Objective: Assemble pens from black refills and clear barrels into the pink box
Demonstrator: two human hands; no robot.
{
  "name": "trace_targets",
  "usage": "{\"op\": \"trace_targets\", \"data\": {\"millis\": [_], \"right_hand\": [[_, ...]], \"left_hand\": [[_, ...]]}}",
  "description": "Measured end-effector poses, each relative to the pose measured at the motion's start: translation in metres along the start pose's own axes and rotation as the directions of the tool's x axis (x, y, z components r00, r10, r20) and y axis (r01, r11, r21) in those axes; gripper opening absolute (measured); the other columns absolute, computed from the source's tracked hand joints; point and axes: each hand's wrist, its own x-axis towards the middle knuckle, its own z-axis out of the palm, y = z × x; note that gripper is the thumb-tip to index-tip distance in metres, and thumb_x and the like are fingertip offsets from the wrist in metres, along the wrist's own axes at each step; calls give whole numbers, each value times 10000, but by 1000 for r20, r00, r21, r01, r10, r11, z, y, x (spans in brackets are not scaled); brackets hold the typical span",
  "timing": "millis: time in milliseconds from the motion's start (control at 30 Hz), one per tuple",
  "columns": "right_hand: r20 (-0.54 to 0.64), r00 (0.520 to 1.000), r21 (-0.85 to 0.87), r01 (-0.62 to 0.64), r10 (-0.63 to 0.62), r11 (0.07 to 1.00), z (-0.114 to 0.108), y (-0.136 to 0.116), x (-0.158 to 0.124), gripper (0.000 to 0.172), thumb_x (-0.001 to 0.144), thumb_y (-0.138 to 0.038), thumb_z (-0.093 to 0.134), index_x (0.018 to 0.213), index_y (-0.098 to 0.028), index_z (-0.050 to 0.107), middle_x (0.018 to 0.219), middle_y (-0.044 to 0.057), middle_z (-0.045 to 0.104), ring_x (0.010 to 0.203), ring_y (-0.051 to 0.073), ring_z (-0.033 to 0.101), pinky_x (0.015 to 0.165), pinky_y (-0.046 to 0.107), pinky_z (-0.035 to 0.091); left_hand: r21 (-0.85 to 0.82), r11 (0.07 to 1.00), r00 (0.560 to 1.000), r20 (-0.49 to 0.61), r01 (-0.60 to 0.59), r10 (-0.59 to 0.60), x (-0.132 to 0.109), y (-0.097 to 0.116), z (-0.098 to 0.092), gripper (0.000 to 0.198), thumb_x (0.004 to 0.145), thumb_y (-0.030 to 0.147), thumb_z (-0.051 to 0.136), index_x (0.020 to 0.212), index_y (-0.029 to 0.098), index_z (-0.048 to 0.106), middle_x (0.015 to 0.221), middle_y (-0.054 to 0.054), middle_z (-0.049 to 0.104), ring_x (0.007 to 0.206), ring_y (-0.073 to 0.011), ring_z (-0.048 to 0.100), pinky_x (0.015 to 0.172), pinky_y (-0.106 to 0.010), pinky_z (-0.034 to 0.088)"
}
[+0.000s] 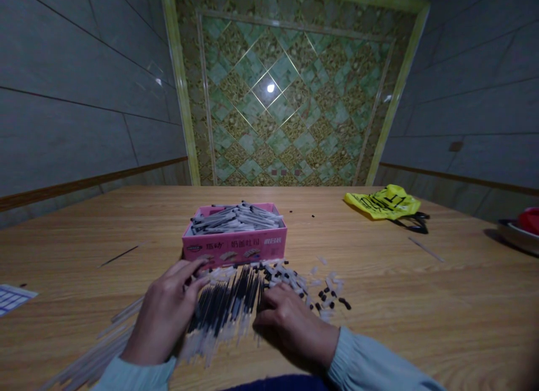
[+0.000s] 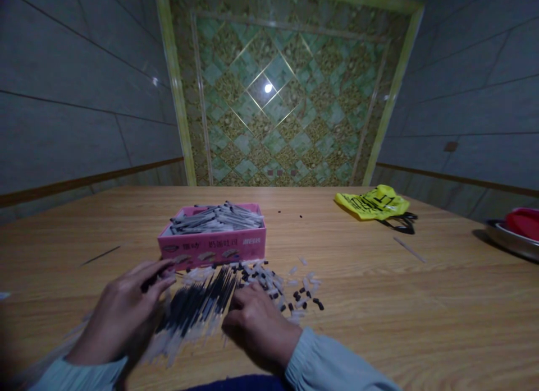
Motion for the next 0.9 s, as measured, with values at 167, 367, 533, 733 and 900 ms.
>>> {"op": "trace_targets", "data": {"millis": [167,367,533,733,900], "right_hand": [[29,994,-6,102,-102,995,-4,2,0,158,889,-227,540,785,-179,648,803,33,560,785,155,482,762,310,294],[106,986,-11,134,-132,991,-9,2,-1,170,904,-241,510,793,-177,621,823,29,591,787,146,513,781,308,309],[132,979,-44,165,-158,985,-14,2,0,139,893,-215,519,808,-164,617,829,31,596,744,140,502,709,290,306],[120,973,-40,204,-198,978,-19,-1,0,165,925,-230,486,914,-199,647,844,32,585,752,145,483,675,283,288],[154,963,-69,233,-220,970,-15,4,-1,170,916,-225,494,852,-172,642,785,24,580,735,143,490,659,293,301]], "left_hand": [[-389,916,994,9,100,-105,-4,15,2,157,730,350,646,801,216,685,867,-45,689,849,-208,609,785,-276,436],[-611,761,924,379,219,39,-9,33,9,140,638,283,687,639,176,597,655,-3,598,640,-148,541,592,-242,411],[-543,772,726,669,330,161,-18,34,20,179,546,220,751,664,150,637,631,19,620,581,-112,504,541,-219,369],[-432,850,631,759,300,163,-23,36,21,128,595,151,686,718,140,719,685,-7,690,683,-154,602,620,-233,430],[-444,843,698,705,303,120,-22,33,26,91,630,182,672,699,147,717,665,-23,692,671,-175,620,607,-250,449]]}}
